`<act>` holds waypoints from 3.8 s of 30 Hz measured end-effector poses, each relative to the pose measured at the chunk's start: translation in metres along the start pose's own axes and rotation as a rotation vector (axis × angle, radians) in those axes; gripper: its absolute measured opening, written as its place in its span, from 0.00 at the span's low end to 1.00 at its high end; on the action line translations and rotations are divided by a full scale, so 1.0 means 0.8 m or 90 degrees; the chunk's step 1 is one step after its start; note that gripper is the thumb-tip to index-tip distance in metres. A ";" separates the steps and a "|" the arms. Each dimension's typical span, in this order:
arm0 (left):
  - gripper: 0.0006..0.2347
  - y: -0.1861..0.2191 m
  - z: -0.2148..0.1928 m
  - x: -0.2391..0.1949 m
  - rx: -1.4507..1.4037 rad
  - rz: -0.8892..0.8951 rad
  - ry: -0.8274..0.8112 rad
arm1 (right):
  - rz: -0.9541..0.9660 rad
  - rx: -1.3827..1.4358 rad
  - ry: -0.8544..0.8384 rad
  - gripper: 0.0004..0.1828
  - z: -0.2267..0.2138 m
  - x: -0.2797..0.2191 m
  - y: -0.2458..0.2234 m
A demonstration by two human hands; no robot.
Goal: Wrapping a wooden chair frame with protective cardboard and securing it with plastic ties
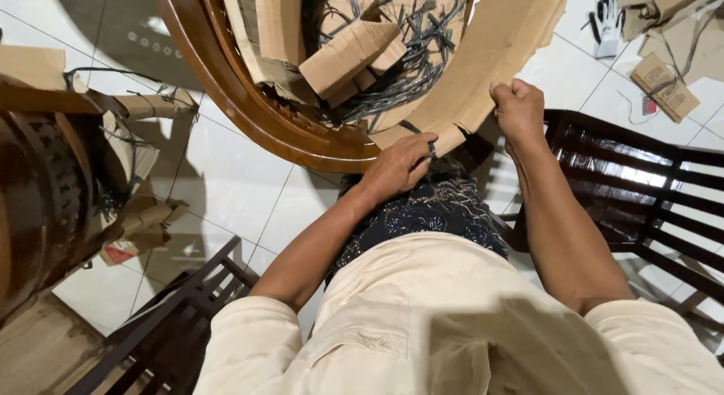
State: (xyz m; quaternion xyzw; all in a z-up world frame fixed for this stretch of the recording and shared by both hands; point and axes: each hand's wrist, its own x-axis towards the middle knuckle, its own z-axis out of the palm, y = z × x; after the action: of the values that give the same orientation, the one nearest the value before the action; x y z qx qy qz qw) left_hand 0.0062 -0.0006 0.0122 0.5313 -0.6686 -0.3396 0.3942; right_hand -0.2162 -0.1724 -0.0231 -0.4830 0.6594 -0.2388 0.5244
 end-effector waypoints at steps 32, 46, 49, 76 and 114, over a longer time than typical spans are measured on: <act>0.05 -0.014 -0.028 0.034 0.163 0.057 -0.210 | -0.194 -0.292 -0.238 0.15 0.019 -0.158 0.098; 0.15 -0.010 -0.064 0.045 0.044 -0.266 -0.461 | -0.146 -0.272 -0.266 0.15 0.019 -0.145 0.103; 0.09 0.002 -0.060 0.042 -0.207 -0.320 -0.314 | -0.133 -0.280 -0.275 0.15 0.011 -0.147 0.108; 0.08 0.026 -0.023 0.030 -0.112 -0.199 -0.104 | -0.111 -0.255 -0.229 0.09 -0.075 -0.219 0.007; 0.10 0.046 0.016 0.001 -0.224 -0.321 0.149 | -0.168 -0.214 -0.303 0.10 -0.074 -0.235 -0.039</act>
State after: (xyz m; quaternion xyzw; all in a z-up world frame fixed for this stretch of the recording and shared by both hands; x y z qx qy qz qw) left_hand -0.0214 0.0064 0.0388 0.6393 -0.3975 -0.4735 0.4573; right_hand -0.2619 -0.0299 0.1088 -0.6867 0.4798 -0.0725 0.5412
